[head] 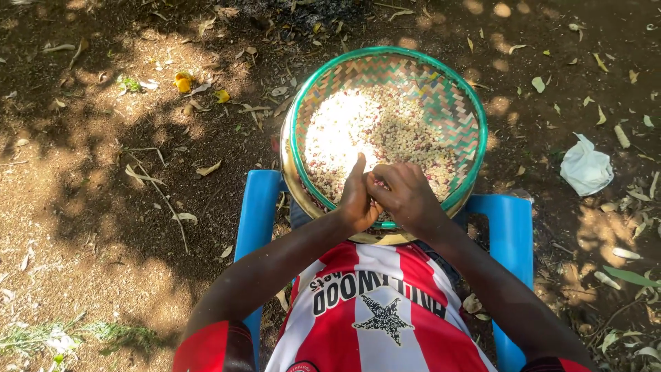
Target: Sorting and sifting grains in a woven basket by hand to remove debris
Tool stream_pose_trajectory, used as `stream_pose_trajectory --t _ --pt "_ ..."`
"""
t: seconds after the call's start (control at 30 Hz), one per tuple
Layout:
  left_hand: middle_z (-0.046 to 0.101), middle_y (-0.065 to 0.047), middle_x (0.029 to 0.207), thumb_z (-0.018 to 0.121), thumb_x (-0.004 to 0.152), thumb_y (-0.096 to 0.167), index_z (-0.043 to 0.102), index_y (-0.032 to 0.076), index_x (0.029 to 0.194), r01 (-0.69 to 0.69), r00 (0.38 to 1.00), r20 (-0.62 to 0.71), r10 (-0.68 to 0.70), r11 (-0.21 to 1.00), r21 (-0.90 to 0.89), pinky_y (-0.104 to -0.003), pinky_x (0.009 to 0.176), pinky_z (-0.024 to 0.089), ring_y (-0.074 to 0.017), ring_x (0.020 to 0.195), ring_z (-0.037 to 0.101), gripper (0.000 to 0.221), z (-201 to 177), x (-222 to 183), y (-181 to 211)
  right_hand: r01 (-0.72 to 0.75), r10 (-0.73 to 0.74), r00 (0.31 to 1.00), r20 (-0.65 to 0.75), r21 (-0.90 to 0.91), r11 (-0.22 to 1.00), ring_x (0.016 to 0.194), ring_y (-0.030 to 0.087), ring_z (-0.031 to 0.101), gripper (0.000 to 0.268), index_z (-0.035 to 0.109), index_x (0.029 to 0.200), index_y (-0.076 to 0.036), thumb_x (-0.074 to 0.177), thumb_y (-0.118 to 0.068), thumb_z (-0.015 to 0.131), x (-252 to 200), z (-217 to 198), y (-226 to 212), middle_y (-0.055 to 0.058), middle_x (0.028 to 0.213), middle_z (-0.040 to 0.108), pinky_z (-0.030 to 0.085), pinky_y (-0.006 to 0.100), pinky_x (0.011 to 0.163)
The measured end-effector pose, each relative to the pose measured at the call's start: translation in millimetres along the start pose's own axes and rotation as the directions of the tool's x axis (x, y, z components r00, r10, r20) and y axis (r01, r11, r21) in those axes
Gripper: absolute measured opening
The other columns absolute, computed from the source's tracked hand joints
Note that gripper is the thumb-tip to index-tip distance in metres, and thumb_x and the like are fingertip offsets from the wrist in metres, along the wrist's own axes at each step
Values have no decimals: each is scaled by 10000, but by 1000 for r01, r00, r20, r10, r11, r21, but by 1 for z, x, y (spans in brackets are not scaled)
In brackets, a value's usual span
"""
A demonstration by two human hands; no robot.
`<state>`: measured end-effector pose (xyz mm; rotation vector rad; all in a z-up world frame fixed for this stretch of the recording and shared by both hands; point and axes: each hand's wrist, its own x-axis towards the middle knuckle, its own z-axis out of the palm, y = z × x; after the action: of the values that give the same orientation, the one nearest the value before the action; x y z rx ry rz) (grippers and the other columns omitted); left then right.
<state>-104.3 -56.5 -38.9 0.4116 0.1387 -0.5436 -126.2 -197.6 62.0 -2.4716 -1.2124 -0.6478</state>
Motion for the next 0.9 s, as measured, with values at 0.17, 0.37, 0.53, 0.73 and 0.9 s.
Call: stream_pose_trajectory --t 0.17,0.37,0.53,0.73,0.9 --pt "679 -244 1118 305 1094 745 568 -42 1232 37 999 -12 -37 999 27 -464 840 694 -353 986 765 841 -10 -3 -5 77 -78 997 -1 -56 995 1042 263 626 195 709 1198 -201 1008 -239 681 0 0 2 52 1183 571 425 440 886" --pt "709 -181 944 446 1046 776 633 -10 1106 14 1000 -25 -15 998 -54 -377 681 691 -288 809 775 811 17 -22 0 105 -104 992 66 -19 994 1000 222 636 181 701 1216 -193 1059 -243 627 -2 -2 2 32 1208 591 421 409 893" --pt "718 -188 874 454 1026 795 648 -18 1064 23 999 -34 -25 998 -63 -346 589 681 -274 722 770 837 29 -26 4 79 -80 995 55 14 997 1010 242 628 118 666 1099 -154 1041 -257 675 -1 -5 0 37 1205 573 410 410 882" --pt "699 -158 781 466 1053 747 688 -26 1052 10 1000 -15 -11 997 -78 -208 456 561 -193 593 707 804 52 -38 7 65 -67 998 16 86 994 1005 247 632 108 669 1091 -167 1050 -266 675 4 -15 -2 33 1200 585 419 410 856" --pt "703 -170 754 488 1050 734 683 -26 1010 -9 1000 -17 7 998 -69 -204 429 542 -188 558 689 786 54 -41 6 73 -73 997 -7 102 992 997 259 646 96 673 1093 -162 1034 -236 678 2 -15 -2 44 1199 606 428 412 850"
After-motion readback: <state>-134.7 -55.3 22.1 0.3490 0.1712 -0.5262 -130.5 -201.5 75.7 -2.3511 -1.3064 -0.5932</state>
